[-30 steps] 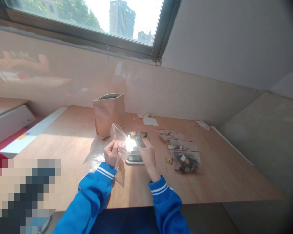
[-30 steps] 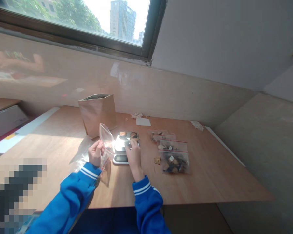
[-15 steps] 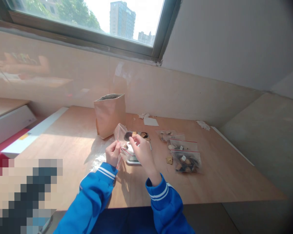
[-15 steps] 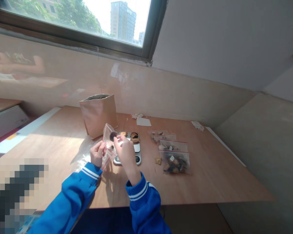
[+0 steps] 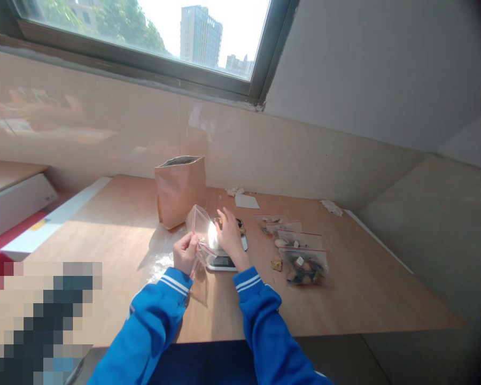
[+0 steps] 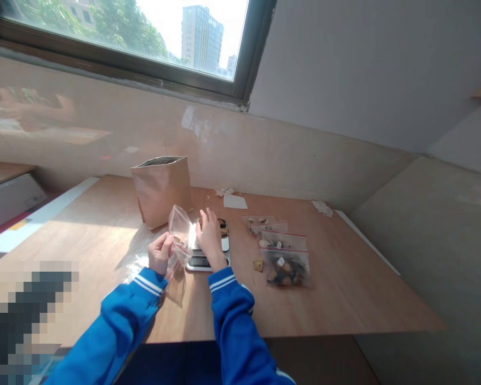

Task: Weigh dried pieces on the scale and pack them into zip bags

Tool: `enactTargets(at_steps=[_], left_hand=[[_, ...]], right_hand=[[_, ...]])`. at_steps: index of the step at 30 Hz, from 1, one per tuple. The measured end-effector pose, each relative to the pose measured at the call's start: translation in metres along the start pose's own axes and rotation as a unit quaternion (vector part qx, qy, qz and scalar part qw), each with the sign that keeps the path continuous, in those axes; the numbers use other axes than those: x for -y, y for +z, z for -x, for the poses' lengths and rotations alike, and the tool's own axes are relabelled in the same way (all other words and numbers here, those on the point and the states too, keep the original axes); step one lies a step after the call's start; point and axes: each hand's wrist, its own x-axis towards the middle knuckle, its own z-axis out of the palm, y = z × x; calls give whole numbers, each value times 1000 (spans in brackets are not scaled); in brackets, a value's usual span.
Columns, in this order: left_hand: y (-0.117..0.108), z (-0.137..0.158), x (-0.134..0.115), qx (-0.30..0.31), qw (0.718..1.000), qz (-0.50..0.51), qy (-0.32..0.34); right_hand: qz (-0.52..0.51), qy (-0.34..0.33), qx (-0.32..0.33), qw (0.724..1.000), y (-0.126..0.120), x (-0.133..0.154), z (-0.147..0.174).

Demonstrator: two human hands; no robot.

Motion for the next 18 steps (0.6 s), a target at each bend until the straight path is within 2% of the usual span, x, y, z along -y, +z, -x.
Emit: enactTargets(at_steps=[3, 7, 10, 11, 13, 15, 16, 18], left_hand=[[0, 0, -1, -1, 1000, -1, 1], [0, -1, 0, -7, 1000, -1, 2], [0, -1, -1, -11, 1000, 1, -3], [0, -1, -2, -13, 1000, 3, -6], [1, -1, -3, -13, 1000, 6, -13], [1, -1, -5, -10, 1000, 7, -18], [1, -1, -5, -8, 1000, 5, -20], [0, -2, -6, -8, 1000, -1, -20]], right_hand=[[53, -17, 55, 997, 9, -4, 2], [57, 24, 63, 996, 7, 0, 6], [-62, 65, 6, 996, -3, 6, 5], [-129, 84, -19, 988, -8, 9, 4], [-269, 114, -45, 955, -21, 19, 0], [-362, 111, -17, 925, -34, 32, -4], [-377, 97, 8, 921, -40, 39, -5], [-347, 55, 34, 936, -46, 46, -7]])
